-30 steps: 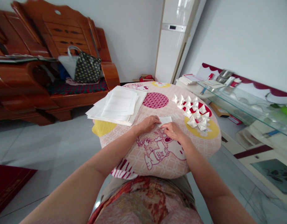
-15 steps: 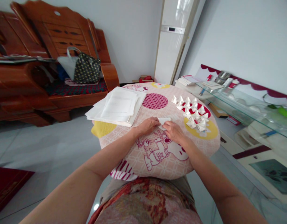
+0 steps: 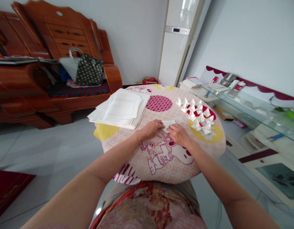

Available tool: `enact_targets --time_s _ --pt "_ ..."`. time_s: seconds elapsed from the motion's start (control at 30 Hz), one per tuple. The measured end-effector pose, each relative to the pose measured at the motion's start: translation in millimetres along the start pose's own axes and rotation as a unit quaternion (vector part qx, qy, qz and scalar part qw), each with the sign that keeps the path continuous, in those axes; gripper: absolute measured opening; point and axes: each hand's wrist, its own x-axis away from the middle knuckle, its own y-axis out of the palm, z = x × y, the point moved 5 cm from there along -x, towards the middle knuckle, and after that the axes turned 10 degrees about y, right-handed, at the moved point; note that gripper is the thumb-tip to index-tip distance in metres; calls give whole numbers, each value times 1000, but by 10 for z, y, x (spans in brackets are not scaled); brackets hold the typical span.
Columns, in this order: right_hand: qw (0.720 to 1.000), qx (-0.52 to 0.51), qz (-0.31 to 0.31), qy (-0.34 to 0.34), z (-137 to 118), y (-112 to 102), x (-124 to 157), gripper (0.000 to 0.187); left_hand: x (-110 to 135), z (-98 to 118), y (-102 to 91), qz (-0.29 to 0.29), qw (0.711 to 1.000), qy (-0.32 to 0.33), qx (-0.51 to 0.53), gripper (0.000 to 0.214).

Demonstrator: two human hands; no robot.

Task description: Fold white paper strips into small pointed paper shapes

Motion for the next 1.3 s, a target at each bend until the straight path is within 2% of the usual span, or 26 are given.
enact_targets --time_s 0.2,0.3,0.43,0.5,0.63,0.83,1.0,1.3 --pt "998 3 -24 57 54 -35 -33 27 17 -26 7 4 1000 0 2 38" --pt "998 -10 -37 52 52 -48 20 28 29 -17 4 -5 999 26 21 35" --pt "993 -100 -35 47 99 -83 86 24 33 36 -25 -12 997 64 47 29" --pt "980 -187 -33 54 191 -116 90 19 26 56 -36 -14 996 67 52 25" --pt "936 -338 -60 73 422 -127 38 14 20 58 -41 -23 995 67 77 23" --pt "900 -401 -83 149 609 4 -123 14 50 54 -81 -46 985 97 133 26" --pt "901 -393 -65 170 550 61 -274 14 44 102 -116 -70 984 96 134 25" --pt "930 -327 1 169 374 86 -367 14 42 119 -107 -78 983 100 135 23"
